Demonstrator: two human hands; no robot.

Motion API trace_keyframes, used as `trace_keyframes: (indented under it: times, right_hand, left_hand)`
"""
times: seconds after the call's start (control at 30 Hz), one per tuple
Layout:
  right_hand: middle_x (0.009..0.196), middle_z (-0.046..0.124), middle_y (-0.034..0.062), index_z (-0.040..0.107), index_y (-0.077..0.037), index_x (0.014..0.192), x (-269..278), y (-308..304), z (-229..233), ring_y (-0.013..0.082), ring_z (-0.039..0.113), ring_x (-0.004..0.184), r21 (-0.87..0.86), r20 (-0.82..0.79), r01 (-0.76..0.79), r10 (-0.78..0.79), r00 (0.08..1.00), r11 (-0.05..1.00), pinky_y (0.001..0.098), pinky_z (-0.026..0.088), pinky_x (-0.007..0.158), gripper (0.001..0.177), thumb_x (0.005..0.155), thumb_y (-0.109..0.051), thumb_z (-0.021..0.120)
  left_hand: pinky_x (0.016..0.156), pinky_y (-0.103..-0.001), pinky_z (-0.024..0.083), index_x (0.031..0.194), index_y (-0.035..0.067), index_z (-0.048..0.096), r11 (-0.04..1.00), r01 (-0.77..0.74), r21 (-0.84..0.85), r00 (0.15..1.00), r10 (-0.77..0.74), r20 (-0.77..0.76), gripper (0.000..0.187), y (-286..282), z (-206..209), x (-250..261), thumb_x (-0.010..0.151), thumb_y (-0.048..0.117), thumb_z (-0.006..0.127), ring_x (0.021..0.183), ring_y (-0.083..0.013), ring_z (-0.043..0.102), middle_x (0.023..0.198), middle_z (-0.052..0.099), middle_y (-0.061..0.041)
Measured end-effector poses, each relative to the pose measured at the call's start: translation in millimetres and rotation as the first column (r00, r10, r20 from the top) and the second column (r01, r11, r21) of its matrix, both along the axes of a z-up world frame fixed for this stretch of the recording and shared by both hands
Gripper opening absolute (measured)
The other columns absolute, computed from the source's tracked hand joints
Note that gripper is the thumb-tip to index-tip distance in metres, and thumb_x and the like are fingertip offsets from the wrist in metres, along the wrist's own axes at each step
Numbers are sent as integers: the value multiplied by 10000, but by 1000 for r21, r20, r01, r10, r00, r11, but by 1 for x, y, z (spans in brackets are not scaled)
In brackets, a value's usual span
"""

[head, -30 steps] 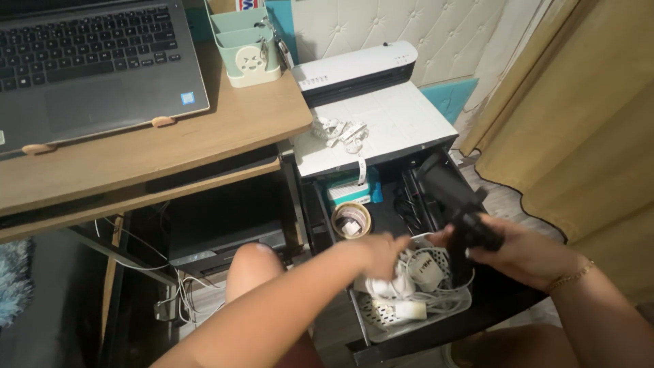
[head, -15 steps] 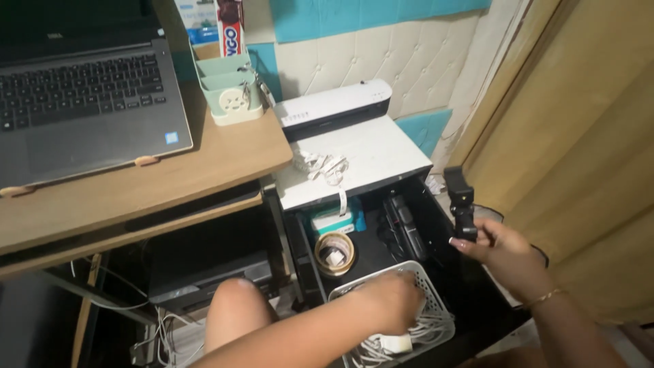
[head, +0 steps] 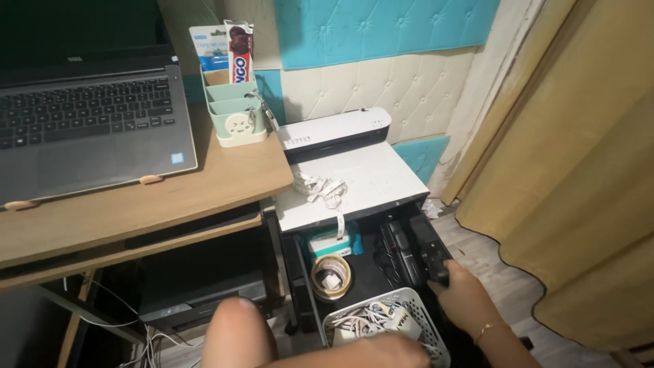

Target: The recorder dusts the desk area and organizes items within a drawer, specifically focusing on measuring tape and other office supplies.

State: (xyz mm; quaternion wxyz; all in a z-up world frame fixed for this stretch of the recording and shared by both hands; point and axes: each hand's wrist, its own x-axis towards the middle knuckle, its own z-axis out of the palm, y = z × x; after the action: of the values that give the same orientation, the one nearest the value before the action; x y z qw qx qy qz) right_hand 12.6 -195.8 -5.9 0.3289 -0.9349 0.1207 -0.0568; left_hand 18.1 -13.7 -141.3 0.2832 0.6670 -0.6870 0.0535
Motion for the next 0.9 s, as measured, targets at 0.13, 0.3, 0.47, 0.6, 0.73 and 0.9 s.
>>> trace_keyframes:
  times: [0.13, 0.3, 0.47, 0.6, 0.73, 0.9]
  right_hand:
    - [1006, 750, 260, 619, -32, 1218, 4, 0, -9, 400, 721, 1015, -67, -86, 67, -73, 994, 995, 448, 559, 892, 420, 841, -178, 731]
    - [987, 724, 280, 524, -29, 1211, 18, 9, -22, 448, 697, 1004, -175, -58, 76, -87, 994, 982, 506, 542, 869, 371, 901, -176, 665]
    - [1017, 712, 258, 458, -67, 1200, 27, 23, -12, 445, 699, 994, -366, -132, 13, -66, 989, 931, 531, 553, 851, 312, 950, -192, 596]
    - [1061, 707, 222, 454, -117, 1224, 34, 12, -38, 417, 711, 994, -479, -240, -102, -18, 971, 872, 533, 565, 853, 257, 975, -159, 505]
    - [1011, 713, 264, 444, -80, 1250, 34, -5, -51, 436, 713, 958, -451, -183, -85, 1, 983, 889, 536, 566, 830, 295, 965, -132, 496]
    - [1003, 743, 235, 615, -45, 1134, 3, 14, 13, 391, 731, 979, -441, -372, -199, 23, 928, 875, 476, 584, 862, 264, 892, -150, 633]
  left_hand:
    - [917, -414, 561, 1200, 54, 671, 987, 56, 151, 986, -31, -162, 233, -1, 0, 4, 1013, 164, 587, 1043, -338, 689, 1125, 700, -166]
    - [898, -446, 542, 1234, 51, 672, 949, 131, 286, 947, -35, -320, 303, -2, 5, 12, 964, 178, 619, 1039, -373, 681, 1123, 701, -192]
    - [880, -477, 523, 1268, 47, 673, 889, 224, 399, 881, -9, -473, 381, 6, 24, 20, 916, 191, 651, 1035, -407, 672, 1121, 702, -218]
    - [889, -436, 566, 1209, 102, 735, 928, 68, 366, 779, 180, -600, 324, 38, 75, 21, 937, 244, 631, 1011, -356, 727, 1127, 764, -175]
    - [915, -423, 555, 1191, 139, 741, 853, -166, 495, 766, 428, -479, 325, 51, 117, 21, 909, 286, 672, 1056, -345, 709, 1128, 759, -178]
    - [903, -441, 549, 1114, 110, 761, 875, -301, 378, 839, 432, -331, 356, 40, 120, 0, 814, 302, 754, 1070, -375, 674, 1088, 740, -189]
